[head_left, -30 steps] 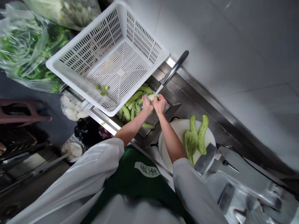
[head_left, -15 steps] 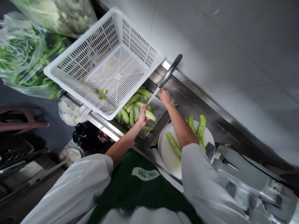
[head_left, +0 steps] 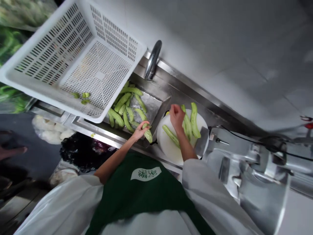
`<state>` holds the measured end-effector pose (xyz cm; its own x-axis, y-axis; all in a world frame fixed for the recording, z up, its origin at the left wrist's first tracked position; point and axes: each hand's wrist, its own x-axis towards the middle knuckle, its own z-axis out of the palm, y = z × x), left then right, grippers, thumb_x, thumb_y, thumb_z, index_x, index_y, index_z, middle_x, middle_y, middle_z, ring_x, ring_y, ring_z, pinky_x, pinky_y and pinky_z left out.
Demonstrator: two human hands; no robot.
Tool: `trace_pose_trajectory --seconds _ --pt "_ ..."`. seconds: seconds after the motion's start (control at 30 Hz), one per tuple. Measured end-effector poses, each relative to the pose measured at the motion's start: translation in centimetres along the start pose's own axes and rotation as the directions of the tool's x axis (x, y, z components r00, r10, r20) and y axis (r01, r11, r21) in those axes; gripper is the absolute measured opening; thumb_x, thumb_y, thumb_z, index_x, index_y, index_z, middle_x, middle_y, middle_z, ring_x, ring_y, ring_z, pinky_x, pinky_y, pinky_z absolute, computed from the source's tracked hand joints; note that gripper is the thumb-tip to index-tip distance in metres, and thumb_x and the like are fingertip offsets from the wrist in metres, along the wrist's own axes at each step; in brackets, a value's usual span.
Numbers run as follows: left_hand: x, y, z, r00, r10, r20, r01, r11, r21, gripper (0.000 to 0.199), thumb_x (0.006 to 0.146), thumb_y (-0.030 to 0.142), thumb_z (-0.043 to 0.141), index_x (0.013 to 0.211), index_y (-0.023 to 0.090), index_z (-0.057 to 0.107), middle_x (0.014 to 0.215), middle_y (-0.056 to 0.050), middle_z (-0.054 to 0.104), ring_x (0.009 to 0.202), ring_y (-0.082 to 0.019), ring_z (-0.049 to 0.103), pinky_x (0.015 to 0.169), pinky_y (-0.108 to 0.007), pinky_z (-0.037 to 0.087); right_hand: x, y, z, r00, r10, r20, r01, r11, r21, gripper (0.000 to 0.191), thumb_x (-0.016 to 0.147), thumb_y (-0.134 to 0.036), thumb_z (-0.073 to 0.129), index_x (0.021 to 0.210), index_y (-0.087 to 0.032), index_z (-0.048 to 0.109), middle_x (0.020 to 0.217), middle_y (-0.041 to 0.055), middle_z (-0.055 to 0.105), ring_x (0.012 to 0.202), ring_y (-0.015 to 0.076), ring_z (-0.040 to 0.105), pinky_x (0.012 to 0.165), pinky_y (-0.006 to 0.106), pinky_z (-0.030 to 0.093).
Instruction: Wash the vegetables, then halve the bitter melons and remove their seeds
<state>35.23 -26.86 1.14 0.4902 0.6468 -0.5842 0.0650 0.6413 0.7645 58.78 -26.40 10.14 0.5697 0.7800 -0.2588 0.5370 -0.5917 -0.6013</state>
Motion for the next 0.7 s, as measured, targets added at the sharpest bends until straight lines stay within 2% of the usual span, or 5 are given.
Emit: trace_pose_trajectory --seconds 0.07,0.17,0.3,0.53,0.7 --pt "-0.5 -0.8 2.4 0.997 -0.034 0.063 0.031 0.998 0.051 0.032 0.075 0.038 0.075 0.103 0.027 0.066 0.062 0.004 0.049 0.049 -0.012 0.047 0.047 -0.024 0.036 -8.3 5.8 -2.2 0.971 0.141 -0.195 -0.150 0.988 -0.031 0.047 0.099 -0.044 0.031 0.120 -0.018 0.064 0.103 0.0135 0.073 0.097 0.0257 0.070 0.085 0.036 0.055" --pt "-1.0 -1.8 6.3 0.992 -0.007 0.125 -0.007 0.994 0.107 0.026 0.075 0.034 0.076 0.098 0.026 0.065 0.061 0.005 0.046 0.049 -0.010 0.045 0.047 -0.023 0.036 -18.9 14.8 -5.0 0.842 0.347 -0.413 -0.411 0.909 -0.074 0.042 0.093 -0.034 0.032 0.118 -0.025 0.065 0.110 0.0143 0.072 0.101 0.0271 0.070 0.092 0.040 0.055" --pt "0.1 -2.2 11.1 0.988 0.103 0.117 -0.118 0.984 0.131 0.034 0.078 0.029 0.076 0.105 0.027 0.056 0.071 0.006 0.053 0.051 -0.009 0.047 0.049 -0.022 0.037 -26.7 22.8 -6.4 0.760 0.532 -0.372 -0.613 0.778 -0.139 0.046 0.088 -0.031 0.046 0.131 -0.021 0.056 0.121 0.0155 0.068 0.116 0.0294 0.064 0.104 0.043 0.048" --pt "2.9 -1.0 20.0 0.976 0.193 0.095 -0.204 0.971 0.123 0.040 0.072 0.021 0.084 0.097 0.025 0.053 0.070 0.006 0.053 0.060 -0.011 0.050 0.058 -0.022 0.041 -25.3 25.4 -4.9 0.824 0.530 -0.201 -0.566 0.789 -0.238 0.063 0.089 -0.033 0.056 0.149 -0.022 0.041 0.131 0.0161 0.059 0.122 0.0316 0.059 0.103 0.043 0.046" --pt "1.5 -0.6 20.3 0.970 0.223 0.093 -0.235 0.960 0.151 0.039 0.074 0.026 0.085 0.099 0.023 0.055 0.087 0.001 0.061 0.083 -0.016 0.060 0.071 -0.024 0.048 -22.9 26.6 -5.9 0.848 0.500 -0.176 -0.530 0.812 -0.243 0.074 0.082 -0.023 0.062 0.151 -0.020 0.037 0.125 0.0179 0.060 0.111 0.0314 0.065 0.094 0.041 0.051"
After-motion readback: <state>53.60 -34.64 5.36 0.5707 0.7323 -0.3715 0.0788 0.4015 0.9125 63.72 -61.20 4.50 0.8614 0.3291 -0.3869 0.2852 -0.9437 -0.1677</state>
